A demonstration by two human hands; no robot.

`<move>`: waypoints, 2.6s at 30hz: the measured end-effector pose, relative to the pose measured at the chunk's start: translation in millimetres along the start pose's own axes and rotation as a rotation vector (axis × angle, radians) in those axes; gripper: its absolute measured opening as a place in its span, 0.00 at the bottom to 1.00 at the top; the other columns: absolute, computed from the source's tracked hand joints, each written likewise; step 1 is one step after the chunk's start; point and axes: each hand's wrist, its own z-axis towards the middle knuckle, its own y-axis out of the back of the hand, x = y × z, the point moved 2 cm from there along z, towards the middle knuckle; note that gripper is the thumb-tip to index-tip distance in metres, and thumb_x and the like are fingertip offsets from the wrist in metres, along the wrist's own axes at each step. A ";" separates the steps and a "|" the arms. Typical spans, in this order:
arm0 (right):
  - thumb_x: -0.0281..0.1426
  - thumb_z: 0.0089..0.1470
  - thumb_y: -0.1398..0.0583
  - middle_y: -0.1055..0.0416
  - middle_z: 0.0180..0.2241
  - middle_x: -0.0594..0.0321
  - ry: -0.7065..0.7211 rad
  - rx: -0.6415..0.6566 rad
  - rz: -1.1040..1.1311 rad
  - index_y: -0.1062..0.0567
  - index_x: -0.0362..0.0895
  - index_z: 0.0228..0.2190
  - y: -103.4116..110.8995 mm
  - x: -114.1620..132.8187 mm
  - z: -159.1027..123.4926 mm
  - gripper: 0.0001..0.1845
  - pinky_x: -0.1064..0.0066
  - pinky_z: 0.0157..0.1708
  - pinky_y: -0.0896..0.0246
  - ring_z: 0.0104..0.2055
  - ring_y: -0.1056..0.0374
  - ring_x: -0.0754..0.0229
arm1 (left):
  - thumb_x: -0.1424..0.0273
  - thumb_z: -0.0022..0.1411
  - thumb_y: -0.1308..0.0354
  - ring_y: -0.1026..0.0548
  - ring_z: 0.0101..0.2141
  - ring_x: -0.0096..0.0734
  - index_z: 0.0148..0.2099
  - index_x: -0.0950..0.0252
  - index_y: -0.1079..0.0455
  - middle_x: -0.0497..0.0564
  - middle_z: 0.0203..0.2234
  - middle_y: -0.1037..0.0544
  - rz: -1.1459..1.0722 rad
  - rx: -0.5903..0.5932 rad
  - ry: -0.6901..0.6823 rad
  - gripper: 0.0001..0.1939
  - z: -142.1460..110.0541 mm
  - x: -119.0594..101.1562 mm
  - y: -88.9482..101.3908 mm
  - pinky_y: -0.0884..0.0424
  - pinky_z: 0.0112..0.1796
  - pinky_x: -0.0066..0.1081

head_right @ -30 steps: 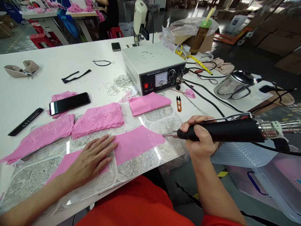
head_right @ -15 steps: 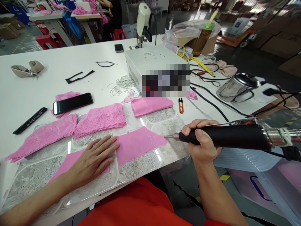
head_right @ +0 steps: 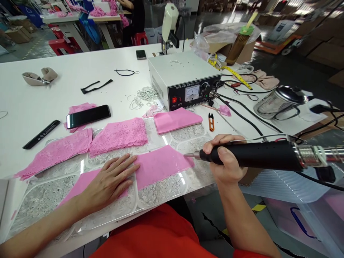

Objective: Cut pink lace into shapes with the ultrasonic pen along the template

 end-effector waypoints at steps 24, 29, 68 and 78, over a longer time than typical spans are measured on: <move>0.30 0.37 0.35 0.33 0.24 0.67 0.006 -0.009 0.016 0.26 0.46 0.24 2.6 -1.1 1.3 0.07 0.65 0.18 0.35 0.17 0.37 0.64 | 0.65 0.77 0.54 0.39 0.67 0.45 0.70 0.57 0.40 0.53 0.66 0.35 -0.033 -0.015 0.010 0.23 -0.8 -0.2 -0.4 0.38 0.61 0.44; 0.29 0.37 0.37 0.32 0.23 0.68 0.014 0.013 0.006 0.26 0.47 0.24 3.7 -2.8 0.2 0.05 0.65 0.18 0.35 0.17 0.37 0.63 | 0.65 0.77 0.55 0.39 0.67 0.45 0.69 0.58 0.39 0.53 0.66 0.35 -0.020 -0.011 0.005 0.22 -0.8 -0.8 -0.4 0.38 0.61 0.45; 0.28 0.36 0.38 0.31 0.22 0.69 0.028 0.070 0.052 0.26 0.46 0.23 -22.4 -12.1 1.7 0.05 0.67 0.18 0.36 0.18 0.37 0.64 | 0.62 0.78 0.57 0.36 0.65 0.46 0.65 0.61 0.34 0.54 0.66 0.34 0.029 -0.008 -0.002 0.21 -0.9 -3.9 -1.6 0.38 0.58 0.44; 0.29 0.38 0.38 0.34 0.26 0.69 -0.047 0.071 0.090 0.27 0.48 0.26 -46.4 -23.5 -6.9 0.07 0.66 0.22 0.36 0.21 0.37 0.65 | 0.60 0.78 0.59 0.37 0.65 0.49 0.66 0.60 0.36 0.55 0.66 0.35 -0.028 0.031 0.023 0.22 -0.3 -5.0 -4.2 0.37 0.58 0.47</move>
